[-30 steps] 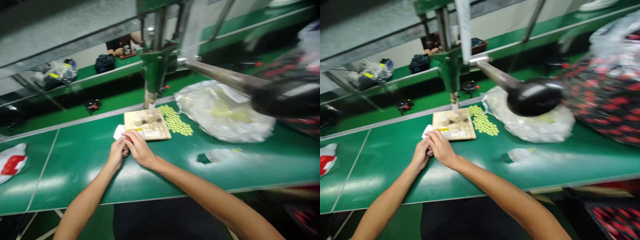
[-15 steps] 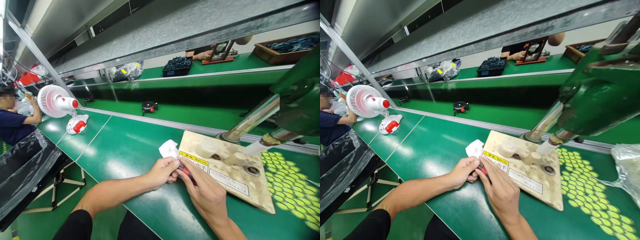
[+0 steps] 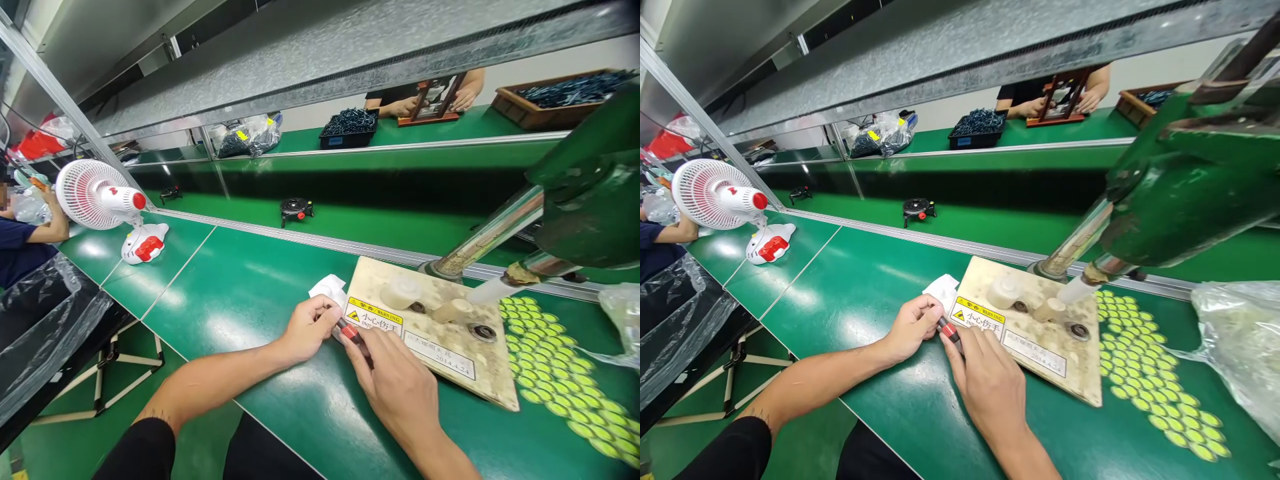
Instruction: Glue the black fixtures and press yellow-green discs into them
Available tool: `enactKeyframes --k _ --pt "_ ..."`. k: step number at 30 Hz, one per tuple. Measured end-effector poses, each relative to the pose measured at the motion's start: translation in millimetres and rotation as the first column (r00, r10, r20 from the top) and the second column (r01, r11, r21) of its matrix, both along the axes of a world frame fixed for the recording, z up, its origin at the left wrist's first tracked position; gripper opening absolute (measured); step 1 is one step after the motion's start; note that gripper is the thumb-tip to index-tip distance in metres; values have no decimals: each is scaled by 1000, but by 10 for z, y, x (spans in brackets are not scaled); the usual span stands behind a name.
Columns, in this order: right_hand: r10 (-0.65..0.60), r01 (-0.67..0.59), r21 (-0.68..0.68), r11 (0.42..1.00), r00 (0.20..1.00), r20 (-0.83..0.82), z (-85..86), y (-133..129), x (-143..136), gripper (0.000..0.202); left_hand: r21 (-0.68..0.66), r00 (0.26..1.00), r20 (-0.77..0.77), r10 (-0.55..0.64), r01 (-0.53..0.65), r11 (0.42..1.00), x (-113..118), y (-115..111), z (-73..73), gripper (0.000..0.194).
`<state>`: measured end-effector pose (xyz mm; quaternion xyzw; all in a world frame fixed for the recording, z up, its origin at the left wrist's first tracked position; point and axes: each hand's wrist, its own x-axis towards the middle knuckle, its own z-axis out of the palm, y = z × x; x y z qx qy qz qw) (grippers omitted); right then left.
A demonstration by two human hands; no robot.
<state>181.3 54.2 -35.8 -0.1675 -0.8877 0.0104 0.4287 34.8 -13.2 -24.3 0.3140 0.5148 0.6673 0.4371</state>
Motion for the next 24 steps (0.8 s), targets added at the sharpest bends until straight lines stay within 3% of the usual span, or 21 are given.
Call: enactKeyframes --k 3,6,13,17,24 --pt "11 -12 -89 996 1000 -5 -16 -60 16 31 -28 998 -59 31 -32 999 -9 -14 29 63" --pt "20 -19 -223 975 1000 4 -63 -114 29 32 -58 1000 18 -23 24 998 -15 -34 46 61" --pt "65 111 -592 798 961 267 -90 -179 26 29 -93 987 53 -150 154 984 -19 -68 97 57" --pt "122 155 -654 740 926 357 11 -199 14 23 -75 990 -1 -139 139 987 -30 -65 126 59" --pt "115 175 -677 715 926 360 52 -190 12 23 -181 999 -7 -50 48 982 -65 -11 89 57"
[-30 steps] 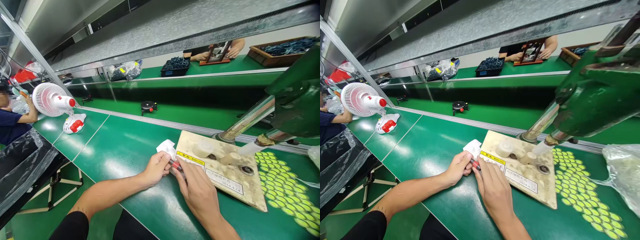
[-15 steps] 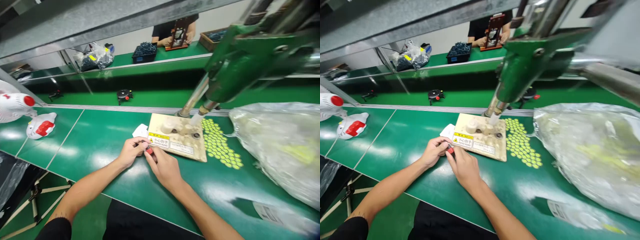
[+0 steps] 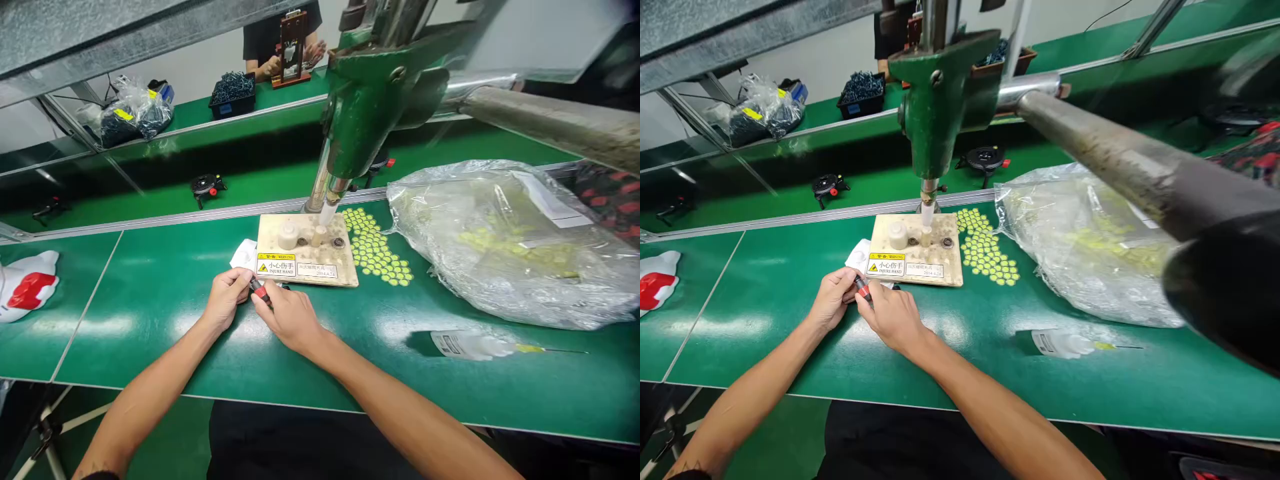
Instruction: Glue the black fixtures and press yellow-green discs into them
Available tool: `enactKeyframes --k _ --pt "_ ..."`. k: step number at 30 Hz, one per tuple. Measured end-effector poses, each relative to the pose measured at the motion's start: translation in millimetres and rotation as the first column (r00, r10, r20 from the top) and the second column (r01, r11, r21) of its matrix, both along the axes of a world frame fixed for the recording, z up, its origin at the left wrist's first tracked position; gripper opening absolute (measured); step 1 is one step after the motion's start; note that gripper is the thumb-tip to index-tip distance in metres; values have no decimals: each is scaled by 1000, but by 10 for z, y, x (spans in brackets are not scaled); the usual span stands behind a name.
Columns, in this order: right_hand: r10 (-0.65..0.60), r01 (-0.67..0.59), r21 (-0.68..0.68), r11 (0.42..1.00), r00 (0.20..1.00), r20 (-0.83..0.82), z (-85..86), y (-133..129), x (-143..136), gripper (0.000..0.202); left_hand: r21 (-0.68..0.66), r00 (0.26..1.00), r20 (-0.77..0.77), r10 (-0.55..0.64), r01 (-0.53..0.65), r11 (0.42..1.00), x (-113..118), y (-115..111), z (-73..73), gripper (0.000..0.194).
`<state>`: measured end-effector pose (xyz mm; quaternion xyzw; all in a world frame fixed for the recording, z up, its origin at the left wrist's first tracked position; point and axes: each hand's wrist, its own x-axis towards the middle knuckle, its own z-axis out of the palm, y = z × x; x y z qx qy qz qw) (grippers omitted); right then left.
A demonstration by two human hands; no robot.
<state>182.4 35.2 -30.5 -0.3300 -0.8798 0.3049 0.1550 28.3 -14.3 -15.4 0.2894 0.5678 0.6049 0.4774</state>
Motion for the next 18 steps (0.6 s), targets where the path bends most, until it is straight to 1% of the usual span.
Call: enactKeyframes --k 2,4,5,6,7,8,9,10,11,12,13,14,15,16,17,18 --pt "-19 19 -33 999 1000 -23 -1 -5 4 24 -9 1000 -26 1 -1 1000 2 -1 2 58" --pt "-15 -5 -135 991 989 -144 1 -22 9 28 -1 998 -57 -7 7 1000 13 -17 22 60" --pt "1 -57 -216 975 968 -249 3 -35 10 32 6 998 -66 -15 16 1000 21 -29 36 61" --pt "16 -145 -317 937 927 -376 6 -50 9 37 15 997 -67 -27 28 1000 28 -41 50 63" --pt "16 -267 -428 863 862 -506 11 -65 6 42 25 997 -61 -40 42 999 32 -53 61 64" --pt "-11 -407 -529 745 786 -619 18 -79 1 47 36 997 -55 -53 55 998 33 -64 66 65" --pt "-64 -534 -605 590 716 -695 26 -91 -3 50 44 996 -55 -67 70 997 30 -72 64 66" --pt "-131 -630 -652 421 669 -732 38 -98 -5 52 51 995 -62 -80 83 995 22 -79 55 66" --pt "-193 -690 -674 265 647 -738 51 -101 -4 53 58 993 -77 -89 94 994 11 -85 38 65" --pt "-239 -719 -681 139 643 -728 65 -100 2 53 61 991 -96 -94 100 993 -1 -89 16 65" --pt "-265 -734 -678 43 646 -716 79 -95 11 53 62 989 -116 -97 104 993 -14 -93 -8 64" --pt "-279 -743 -668 -33 649 -708 91 -88 23 52 61 986 -132 -98 107 992 -25 -97 -32 64" --pt "-286 -752 -653 -93 649 -706 100 -82 35 52 59 985 -140 -97 106 993 -33 -102 -52 64" --pt "-288 -760 -635 -139 645 -708 104 -77 45 52 59 986 -140 -95 104 993 -38 -107 -66 64" --pt "-287 -767 -619 -172 640 -713 104 -75 50 52 61 986 -136 -94 103 993 -39 -113 -74 65" --pt "-285 -772 -607 -190 635 -718 100 -74 49 52 63 986 -135 -98 108 992 -36 -118 -73 65"
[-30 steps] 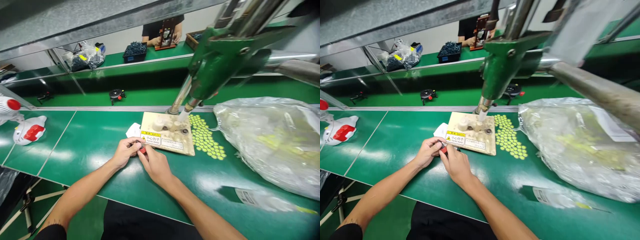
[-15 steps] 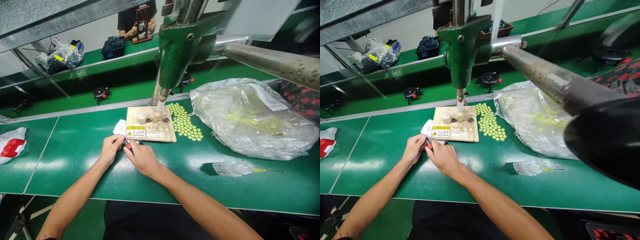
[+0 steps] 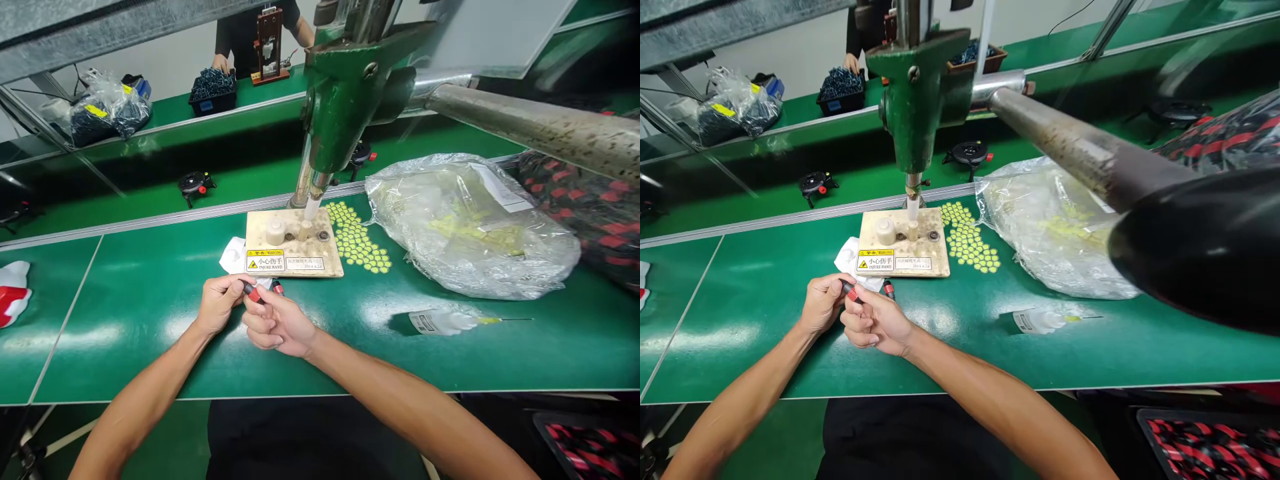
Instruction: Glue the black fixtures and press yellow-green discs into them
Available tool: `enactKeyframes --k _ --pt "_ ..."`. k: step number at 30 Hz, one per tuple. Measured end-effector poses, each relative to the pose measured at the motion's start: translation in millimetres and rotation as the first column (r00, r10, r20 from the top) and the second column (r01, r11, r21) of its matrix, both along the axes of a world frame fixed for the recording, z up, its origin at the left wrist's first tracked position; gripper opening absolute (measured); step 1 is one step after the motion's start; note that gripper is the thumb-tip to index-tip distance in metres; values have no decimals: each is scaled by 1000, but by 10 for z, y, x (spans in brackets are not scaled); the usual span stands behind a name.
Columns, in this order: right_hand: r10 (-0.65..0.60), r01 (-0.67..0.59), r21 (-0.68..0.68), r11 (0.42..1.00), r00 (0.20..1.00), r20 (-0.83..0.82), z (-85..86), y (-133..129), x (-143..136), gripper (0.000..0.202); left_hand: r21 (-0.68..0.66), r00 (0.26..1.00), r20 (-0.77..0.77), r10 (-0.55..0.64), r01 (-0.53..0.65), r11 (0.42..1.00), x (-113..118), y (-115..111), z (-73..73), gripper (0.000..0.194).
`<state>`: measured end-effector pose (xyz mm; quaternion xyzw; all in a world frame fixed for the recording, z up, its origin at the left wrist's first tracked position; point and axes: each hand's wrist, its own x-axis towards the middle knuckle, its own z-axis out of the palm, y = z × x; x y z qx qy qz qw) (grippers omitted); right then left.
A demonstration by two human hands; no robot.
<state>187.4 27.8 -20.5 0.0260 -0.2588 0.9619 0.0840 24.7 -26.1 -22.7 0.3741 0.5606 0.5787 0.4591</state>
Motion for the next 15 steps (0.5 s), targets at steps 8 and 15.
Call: enactKeyframes --k 8,15 --pt "-254 155 482 862 956 147 9 122 27 28 67 993 105 -55 48 997 63 66 93 42" --pt "-731 -134 981 -137 683 -8 -201 190 592 27 -41 884 420 206 -209 977 -96 165 79 19"
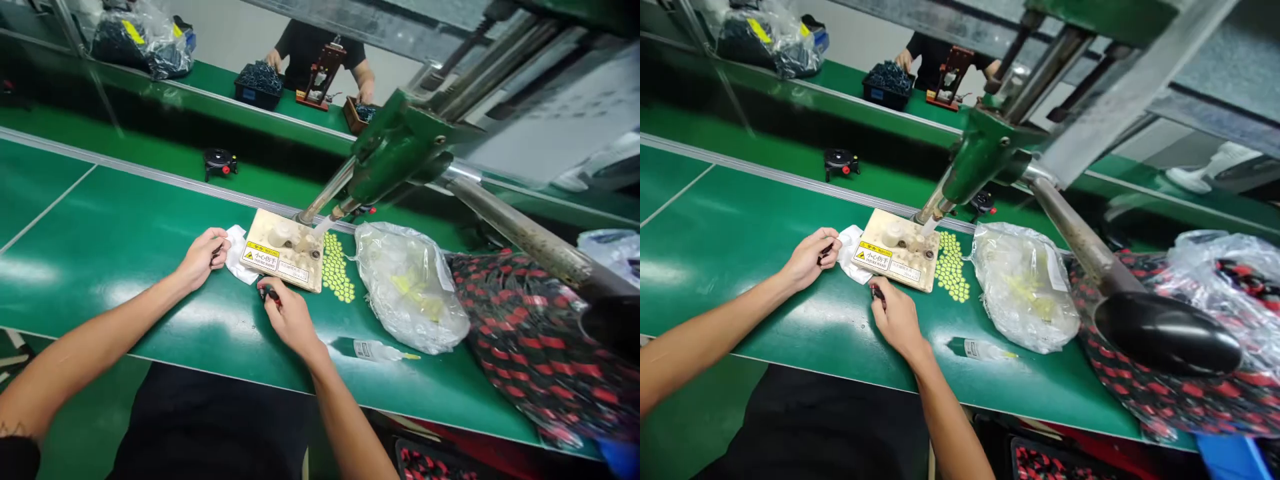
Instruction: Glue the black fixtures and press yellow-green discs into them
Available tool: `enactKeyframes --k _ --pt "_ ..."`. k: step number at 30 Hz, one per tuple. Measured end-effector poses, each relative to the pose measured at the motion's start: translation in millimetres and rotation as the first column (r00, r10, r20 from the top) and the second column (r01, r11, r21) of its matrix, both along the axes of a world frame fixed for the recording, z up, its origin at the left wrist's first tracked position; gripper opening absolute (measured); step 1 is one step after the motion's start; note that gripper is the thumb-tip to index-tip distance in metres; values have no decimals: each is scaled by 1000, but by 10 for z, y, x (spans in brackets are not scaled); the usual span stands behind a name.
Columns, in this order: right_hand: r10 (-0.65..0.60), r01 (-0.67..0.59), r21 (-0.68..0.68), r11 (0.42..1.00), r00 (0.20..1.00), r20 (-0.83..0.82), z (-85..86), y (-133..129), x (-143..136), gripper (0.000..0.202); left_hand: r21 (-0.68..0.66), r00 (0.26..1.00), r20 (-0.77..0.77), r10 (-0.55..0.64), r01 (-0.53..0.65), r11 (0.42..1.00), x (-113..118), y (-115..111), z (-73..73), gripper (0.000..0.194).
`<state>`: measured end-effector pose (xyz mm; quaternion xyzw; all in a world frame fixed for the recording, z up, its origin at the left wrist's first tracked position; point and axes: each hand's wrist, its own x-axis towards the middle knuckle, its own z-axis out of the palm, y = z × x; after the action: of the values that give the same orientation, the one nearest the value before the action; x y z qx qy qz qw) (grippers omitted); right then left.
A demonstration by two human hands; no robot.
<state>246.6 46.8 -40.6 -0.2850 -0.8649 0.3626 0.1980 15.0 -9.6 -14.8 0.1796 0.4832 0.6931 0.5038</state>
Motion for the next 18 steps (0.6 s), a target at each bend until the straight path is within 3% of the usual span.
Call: enactKeyframes --k 3,6,9,12,18 --pt "40 -61 207 976 994 106 -206 -50 138 41 -86 998 61 -10 15 996 4 5 -40 20" --pt "28 -55 248 967 993 112 -298 -89 175 37 -96 993 118 -20 32 995 28 2 -54 20" --pt "-76 53 228 972 993 94 -285 -82 230 37 -104 988 152 2 13 995 8 1 -36 19" --pt "-246 218 273 937 967 73 -279 -66 366 38 -120 984 168 50 -30 992 -31 6 -18 18" --pt "-353 336 263 904 935 21 -359 -75 681 38 -146 972 207 112 -83 986 -40 12 -37 18"
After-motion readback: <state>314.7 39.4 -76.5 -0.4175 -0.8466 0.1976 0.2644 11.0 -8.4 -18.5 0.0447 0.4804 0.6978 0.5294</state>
